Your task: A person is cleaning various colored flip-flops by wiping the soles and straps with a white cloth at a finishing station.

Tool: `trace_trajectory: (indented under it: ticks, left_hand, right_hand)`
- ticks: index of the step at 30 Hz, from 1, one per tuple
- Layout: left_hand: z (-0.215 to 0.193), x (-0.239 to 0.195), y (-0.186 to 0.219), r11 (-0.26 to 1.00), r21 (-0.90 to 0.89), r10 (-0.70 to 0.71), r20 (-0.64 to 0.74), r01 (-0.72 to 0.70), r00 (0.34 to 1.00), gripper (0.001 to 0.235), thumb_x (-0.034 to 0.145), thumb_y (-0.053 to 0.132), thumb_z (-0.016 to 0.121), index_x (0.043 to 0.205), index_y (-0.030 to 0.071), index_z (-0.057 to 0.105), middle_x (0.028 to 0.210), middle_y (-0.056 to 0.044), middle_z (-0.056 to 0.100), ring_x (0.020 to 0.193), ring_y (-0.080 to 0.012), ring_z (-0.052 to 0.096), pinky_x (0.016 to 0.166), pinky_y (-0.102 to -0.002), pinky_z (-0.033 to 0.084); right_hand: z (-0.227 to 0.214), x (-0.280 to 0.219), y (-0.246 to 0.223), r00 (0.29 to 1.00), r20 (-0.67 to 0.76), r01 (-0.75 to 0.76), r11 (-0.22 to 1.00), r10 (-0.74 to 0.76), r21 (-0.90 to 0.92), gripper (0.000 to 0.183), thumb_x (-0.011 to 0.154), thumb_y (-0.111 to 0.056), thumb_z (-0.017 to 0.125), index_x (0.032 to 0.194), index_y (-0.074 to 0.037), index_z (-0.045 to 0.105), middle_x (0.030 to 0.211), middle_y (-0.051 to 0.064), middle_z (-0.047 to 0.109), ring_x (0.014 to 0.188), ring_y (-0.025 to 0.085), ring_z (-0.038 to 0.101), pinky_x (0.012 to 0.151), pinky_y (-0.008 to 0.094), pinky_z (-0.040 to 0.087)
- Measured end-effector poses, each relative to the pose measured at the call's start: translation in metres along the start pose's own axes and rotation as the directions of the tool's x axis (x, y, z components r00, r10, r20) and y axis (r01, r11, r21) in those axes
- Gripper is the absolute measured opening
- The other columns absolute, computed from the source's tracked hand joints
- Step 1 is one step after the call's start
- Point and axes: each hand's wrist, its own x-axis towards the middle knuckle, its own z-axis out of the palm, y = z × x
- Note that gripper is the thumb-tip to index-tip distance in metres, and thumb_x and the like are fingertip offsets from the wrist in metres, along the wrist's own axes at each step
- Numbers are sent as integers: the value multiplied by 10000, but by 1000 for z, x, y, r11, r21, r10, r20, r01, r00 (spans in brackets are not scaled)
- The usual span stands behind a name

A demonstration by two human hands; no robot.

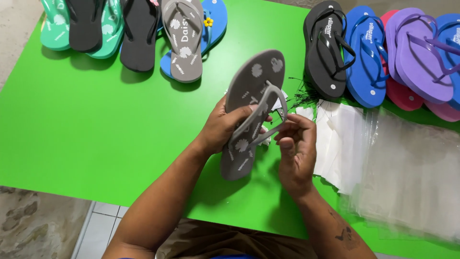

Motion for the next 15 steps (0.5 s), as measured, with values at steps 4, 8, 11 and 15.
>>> trace_trajectory:
  ticks: [4, 8, 11, 15]
  left_hand:
    - [-2, -6, -9, 967, 247, 23, 167, -64, 986, 417, 874, 49, 764, 1267, 68, 627, 1074, -230, 740, 851, -281, 758, 732, -461, 652]
    - [4, -8, -6, 946, 318, -4, 210, -65, 978, 440, 874, 68, 774, 1293, 77, 643, 1109, -152, 738, 908, -197, 715, 791, -432, 635]
    - [1, -3, -9, 966, 254, -75, 143, 37, 987, 400, 860, 69, 774, 1242, 48, 656, 1037, -206, 724, 793, -290, 731, 684, -472, 661]
    - [3, -3, 7, 981, -3, -195, 8, 195, 981, 308, 837, 105, 780, 1094, -20, 666, 901, -278, 710, 708, -396, 746, 587, -524, 669]
  right_hand:
    - [-1, 8, -19, 998, 4, -65, 998, 65, 7, 504, 1084, -426, 482, 1202, 45, 617, 881, 115, 599, 847, 178, 610, 831, 364, 572]
    - [-5, 13, -10, 994, -56, -101, 994, 99, -41, 234, 1091, -181, 577, 1006, 14, 675, 738, 91, 642, 714, 126, 598, 707, 296, 544]
    - [-3, 13, -14, 995, -73, -79, 995, 74, -66, 227, 1083, -178, 600, 972, 2, 682, 677, 83, 612, 655, 120, 566, 657, 287, 527]
    - [-6, 12, -10, 994, -108, -12, 1000, 11, -8, 345, 1045, -329, 627, 991, 7, 679, 771, 107, 662, 719, 126, 600, 702, 296, 543]
